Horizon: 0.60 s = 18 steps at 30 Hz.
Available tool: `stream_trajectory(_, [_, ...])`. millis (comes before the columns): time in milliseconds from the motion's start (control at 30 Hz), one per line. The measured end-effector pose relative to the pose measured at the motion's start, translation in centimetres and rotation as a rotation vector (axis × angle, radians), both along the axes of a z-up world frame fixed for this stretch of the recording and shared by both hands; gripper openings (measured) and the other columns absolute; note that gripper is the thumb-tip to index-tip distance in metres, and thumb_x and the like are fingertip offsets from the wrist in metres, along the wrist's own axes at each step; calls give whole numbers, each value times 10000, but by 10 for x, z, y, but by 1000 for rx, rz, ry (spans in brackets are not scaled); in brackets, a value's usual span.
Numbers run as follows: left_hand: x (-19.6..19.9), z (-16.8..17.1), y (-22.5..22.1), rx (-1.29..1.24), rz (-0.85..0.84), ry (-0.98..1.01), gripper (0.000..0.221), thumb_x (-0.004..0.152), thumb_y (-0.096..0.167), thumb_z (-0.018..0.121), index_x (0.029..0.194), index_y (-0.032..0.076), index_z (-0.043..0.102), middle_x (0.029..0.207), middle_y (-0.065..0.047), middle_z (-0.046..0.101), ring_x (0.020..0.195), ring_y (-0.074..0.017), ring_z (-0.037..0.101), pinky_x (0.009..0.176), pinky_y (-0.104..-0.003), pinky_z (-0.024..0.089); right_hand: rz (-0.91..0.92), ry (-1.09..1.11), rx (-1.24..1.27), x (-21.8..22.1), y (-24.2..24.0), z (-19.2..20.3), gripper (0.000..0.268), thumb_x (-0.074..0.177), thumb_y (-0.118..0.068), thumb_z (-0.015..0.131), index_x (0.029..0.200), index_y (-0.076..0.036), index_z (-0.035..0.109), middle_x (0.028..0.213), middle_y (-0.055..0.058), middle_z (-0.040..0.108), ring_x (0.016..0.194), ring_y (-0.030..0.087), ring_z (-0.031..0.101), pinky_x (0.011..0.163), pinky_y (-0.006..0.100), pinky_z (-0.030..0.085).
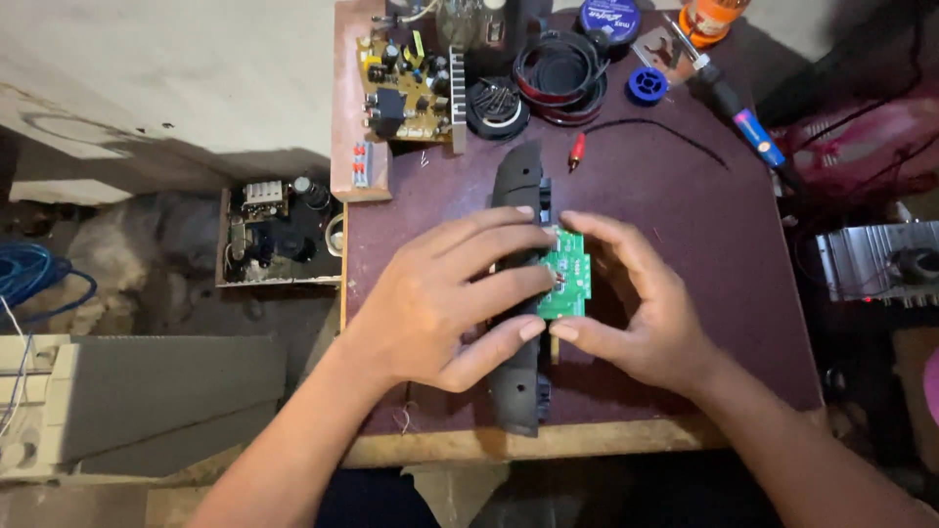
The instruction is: The person fits a printed circuit board into a plastic enclosure and solders a wire connection to complete the assembly.
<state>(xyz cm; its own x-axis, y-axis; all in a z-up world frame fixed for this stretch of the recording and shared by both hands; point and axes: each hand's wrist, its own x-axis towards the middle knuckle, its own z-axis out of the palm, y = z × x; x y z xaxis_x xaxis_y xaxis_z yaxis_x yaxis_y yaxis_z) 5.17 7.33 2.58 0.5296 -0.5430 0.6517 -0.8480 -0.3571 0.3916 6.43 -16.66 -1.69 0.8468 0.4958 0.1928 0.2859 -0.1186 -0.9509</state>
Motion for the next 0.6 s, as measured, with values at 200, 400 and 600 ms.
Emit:
stream_trajectory(200, [4,-3,1,14,-7,-59,353,1059,229,440,1103,-19,688,1234,-257,651,1194,-483,653,985,-524,572,-6,1,11,1,-3,-6,792,803,-211,793,1472,8,430,1510,164,516,1420,242,506,1213,362,409])
stream_trajectory(400, [7,-7,0,22,12,-74,311,1054,209,448,1078,-2,676,1221,-240,652,1185,-462,659,952,-497,552,11,27,59,2,-2,-8,806,798,-217,799,1469,21,421,1507,177,519,1419,256,513,1209,374,425])
stream_trajectory(600, [6,-8,0,42,11,-51,318,1061,213,435,1105,1,667,1245,-234,639,1216,-456,636,957,-504,537,16,24,54,2,-1,-4,799,812,-225,787,1473,26,416,1507,179,519,1424,265,514,1215,385,424])
